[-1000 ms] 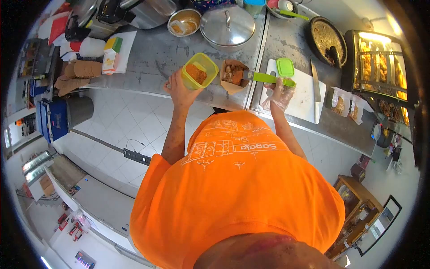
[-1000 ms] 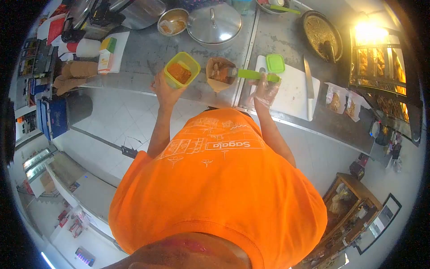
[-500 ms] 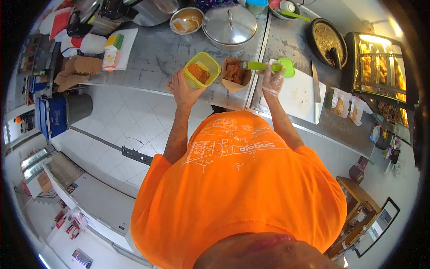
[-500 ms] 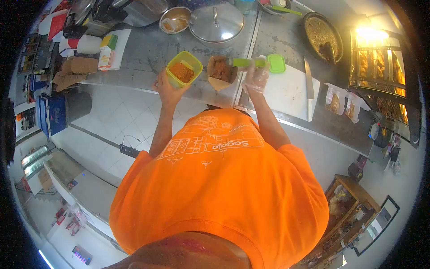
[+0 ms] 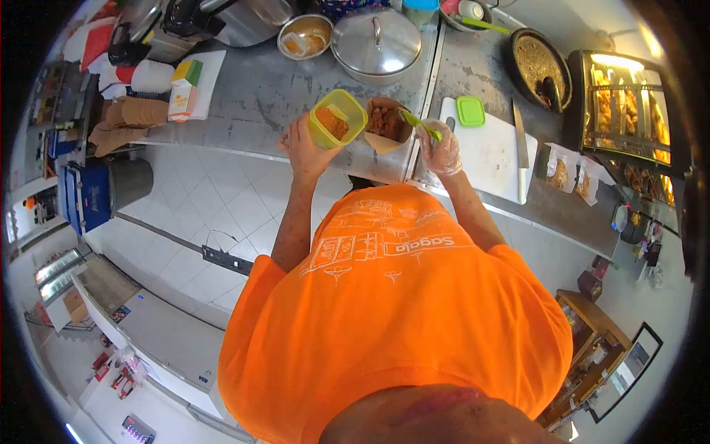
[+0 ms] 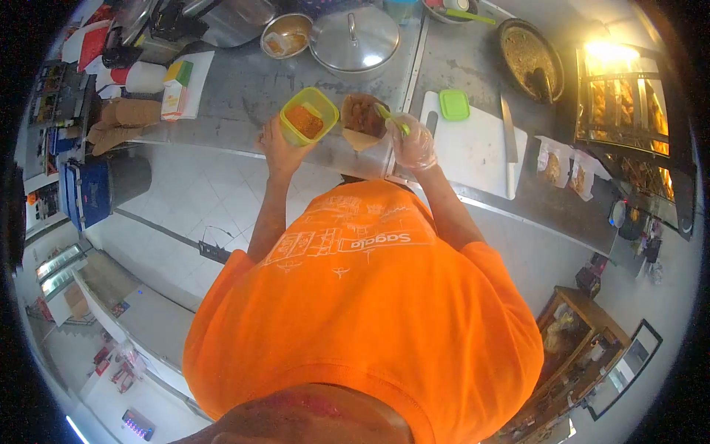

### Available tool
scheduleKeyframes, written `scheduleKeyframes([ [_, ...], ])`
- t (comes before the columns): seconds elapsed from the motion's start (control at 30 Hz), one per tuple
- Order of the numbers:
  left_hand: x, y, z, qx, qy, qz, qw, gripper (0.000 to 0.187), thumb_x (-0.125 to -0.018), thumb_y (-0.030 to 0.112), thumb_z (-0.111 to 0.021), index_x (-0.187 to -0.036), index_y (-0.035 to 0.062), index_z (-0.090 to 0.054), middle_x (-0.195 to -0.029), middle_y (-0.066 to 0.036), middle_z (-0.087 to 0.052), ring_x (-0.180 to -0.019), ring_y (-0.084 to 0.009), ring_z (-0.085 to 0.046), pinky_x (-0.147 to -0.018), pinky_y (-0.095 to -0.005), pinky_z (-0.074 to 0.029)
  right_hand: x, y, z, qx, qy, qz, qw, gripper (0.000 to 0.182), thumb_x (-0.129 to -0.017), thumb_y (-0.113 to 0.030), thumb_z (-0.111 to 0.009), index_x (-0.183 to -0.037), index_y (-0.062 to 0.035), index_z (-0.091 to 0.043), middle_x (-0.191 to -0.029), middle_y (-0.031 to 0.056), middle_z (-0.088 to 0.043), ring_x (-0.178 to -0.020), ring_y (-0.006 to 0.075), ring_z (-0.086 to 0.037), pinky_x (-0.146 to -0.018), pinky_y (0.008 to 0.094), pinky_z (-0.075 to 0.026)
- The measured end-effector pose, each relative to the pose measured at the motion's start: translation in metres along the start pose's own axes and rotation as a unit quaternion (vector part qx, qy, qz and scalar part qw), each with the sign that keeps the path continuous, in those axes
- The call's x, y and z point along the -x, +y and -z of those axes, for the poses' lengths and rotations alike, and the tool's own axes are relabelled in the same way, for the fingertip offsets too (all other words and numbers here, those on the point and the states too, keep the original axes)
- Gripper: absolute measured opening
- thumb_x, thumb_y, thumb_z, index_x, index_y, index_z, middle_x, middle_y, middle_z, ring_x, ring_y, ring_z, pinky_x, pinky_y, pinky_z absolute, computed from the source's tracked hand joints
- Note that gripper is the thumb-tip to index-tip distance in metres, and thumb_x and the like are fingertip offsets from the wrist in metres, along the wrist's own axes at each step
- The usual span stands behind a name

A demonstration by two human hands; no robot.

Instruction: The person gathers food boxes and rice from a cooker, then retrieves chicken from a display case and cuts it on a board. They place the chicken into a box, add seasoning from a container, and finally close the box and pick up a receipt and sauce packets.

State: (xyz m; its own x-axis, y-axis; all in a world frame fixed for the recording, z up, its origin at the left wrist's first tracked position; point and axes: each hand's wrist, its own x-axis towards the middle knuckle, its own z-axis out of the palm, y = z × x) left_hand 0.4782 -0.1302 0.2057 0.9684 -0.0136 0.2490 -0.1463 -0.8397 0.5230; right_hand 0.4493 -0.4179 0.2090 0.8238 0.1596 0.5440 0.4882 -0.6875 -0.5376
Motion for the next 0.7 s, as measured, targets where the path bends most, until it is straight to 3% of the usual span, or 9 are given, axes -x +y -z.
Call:
scheduleKeyframes([
  [0.07, 0.000, 0.004, 0.002, -0.012, -0.030, 0.007, 0.999, 0.093, -0.052, 0.045, -0.084, -0.128, 0.0165, -0.041, -0.123, -0.004, -0.050, -0.118, -0.0221, -0.044, -0.095, -0.0540, -0.020, -0.001, -0.005, 0.001, 0.009, -0.003, 0.042, 0.999, 0.025, -0.088, -0.002, -0.058, -0.108, -0.0003, -0.043, -0.077, 0.0149, -0.062, -0.062, 0.0273, -0.063, -0.054, 0.0379, -0.049],
  [0.13, 0.003, 0.008, 0.003, -0.003, -0.037, -0.003, 0.999, 0.092, -0.052, 0.045, -0.085, -0.128, 0.0168, -0.041, -0.123, -0.003, -0.050, -0.118, -0.0214, -0.044, -0.095, -0.0539, -0.020, 0.005, -0.004, 0.005, -0.038, -0.054, -0.047, 0.997, 0.031, -0.086, -0.001, -0.057, -0.113, -0.0003, -0.043, -0.082, 0.0162, -0.062, -0.065, 0.0288, -0.063, -0.056, 0.0390, -0.049],
  [0.23, -0.002, 0.011, 0.000, 0.002, -0.043, -0.010, 0.999, 0.091, -0.053, 0.043, -0.085, -0.128, 0.0169, -0.041, -0.122, -0.003, -0.051, -0.117, -0.0200, -0.045, -0.096, -0.0531, -0.020, 0.002, -0.011, 0.019, 0.047, -0.069, -0.009, 0.996, 0.029, -0.086, 0.002, -0.054, -0.113, -0.0008, -0.043, -0.084, 0.0179, -0.061, -0.065, 0.0280, -0.063, -0.058, 0.0371, -0.050],
  [0.33, -0.010, 0.017, -0.002, 0.003, -0.040, -0.015, 0.999, 0.090, -0.053, 0.042, -0.085, -0.127, 0.0166, -0.042, -0.122, -0.002, -0.052, -0.116, -0.0194, -0.046, -0.095, -0.0520, -0.020, -0.014, -0.018, 0.033, 0.024, 0.013, 0.010, 1.000, 0.021, -0.086, 0.000, -0.054, -0.107, -0.0005, -0.048, -0.087, 0.0158, -0.060, -0.065, 0.0291, -0.062, -0.060, 0.0366, -0.051],
  [0.4, -0.005, 0.015, -0.002, 0.002, -0.049, -0.022, 0.999, 0.090, -0.053, 0.042, -0.086, -0.127, 0.0164, -0.042, -0.121, -0.003, -0.052, -0.115, -0.0192, -0.047, -0.095, -0.0515, -0.020, -0.035, -0.055, 0.042, -0.351, 0.214, -0.101, 0.906, 0.018, -0.088, 0.006, -0.048, -0.105, 0.0000, -0.047, -0.087, 0.0158, -0.060, -0.067, 0.0224, -0.063, -0.059, 0.0325, -0.052],
  [0.47, -0.009, 0.013, -0.009, 0.040, -0.057, -0.071, 0.995, 0.089, -0.052, 0.043, -0.086, -0.126, 0.0159, -0.043, -0.120, -0.002, -0.053, -0.115, -0.0197, -0.048, -0.094, -0.0516, -0.021, -0.042, -0.079, 0.032, -0.445, 0.188, -0.153, 0.862, 0.015, -0.088, 0.005, -0.050, -0.102, -0.0002, -0.051, -0.082, 0.0150, -0.060, -0.068, 0.0234, -0.064, -0.058, 0.0322, -0.052],
  [0.53, -0.010, 0.019, -0.013, 0.042, -0.059, -0.088, 0.993, 0.089, -0.052, 0.043, -0.086, -0.126, 0.0157, -0.044, -0.120, -0.002, -0.054, -0.115, -0.0197, -0.048, -0.094, -0.0518, -0.021, -0.044, -0.065, 0.023, -0.158, 0.018, 0.019, 0.987, 0.011, -0.085, 0.002, -0.055, -0.096, -0.0012, -0.057, -0.089, 0.0153, -0.061, -0.070, 0.0280, -0.063, -0.062, 0.0335, -0.052],
  [0.63, -0.008, 0.033, -0.018, 0.037, -0.061, -0.097, 0.993, 0.088, -0.052, 0.043, -0.086, -0.125, 0.0155, -0.045, -0.120, -0.002, -0.055, -0.115, -0.0200, -0.049, -0.093, -0.0522, -0.022, -0.034, -0.067, -0.003, -0.074, 0.015, 0.102, 0.992, 0.008, -0.083, -0.002, -0.058, -0.090, -0.0024, -0.061, -0.097, 0.0154, -0.060, -0.075, 0.0320, -0.061, -0.066, 0.0359, -0.051],
  [0.7, -0.009, 0.037, -0.020, 0.032, -0.060, -0.095, 0.993, 0.088, -0.051, 0.043, -0.086, -0.125, 0.0155, -0.046, -0.120, -0.002, -0.055, -0.115, -0.0202, -0.049, -0.093, -0.0524, -0.022, -0.028, -0.069, -0.002, -0.174, -0.009, 0.037, 0.984, 0.008, -0.084, -0.004, -0.058, -0.091, -0.0028, -0.061, -0.099, 0.0153, -0.059, -0.077, 0.0306, -0.061, -0.067, 0.0359, -0.051],
])
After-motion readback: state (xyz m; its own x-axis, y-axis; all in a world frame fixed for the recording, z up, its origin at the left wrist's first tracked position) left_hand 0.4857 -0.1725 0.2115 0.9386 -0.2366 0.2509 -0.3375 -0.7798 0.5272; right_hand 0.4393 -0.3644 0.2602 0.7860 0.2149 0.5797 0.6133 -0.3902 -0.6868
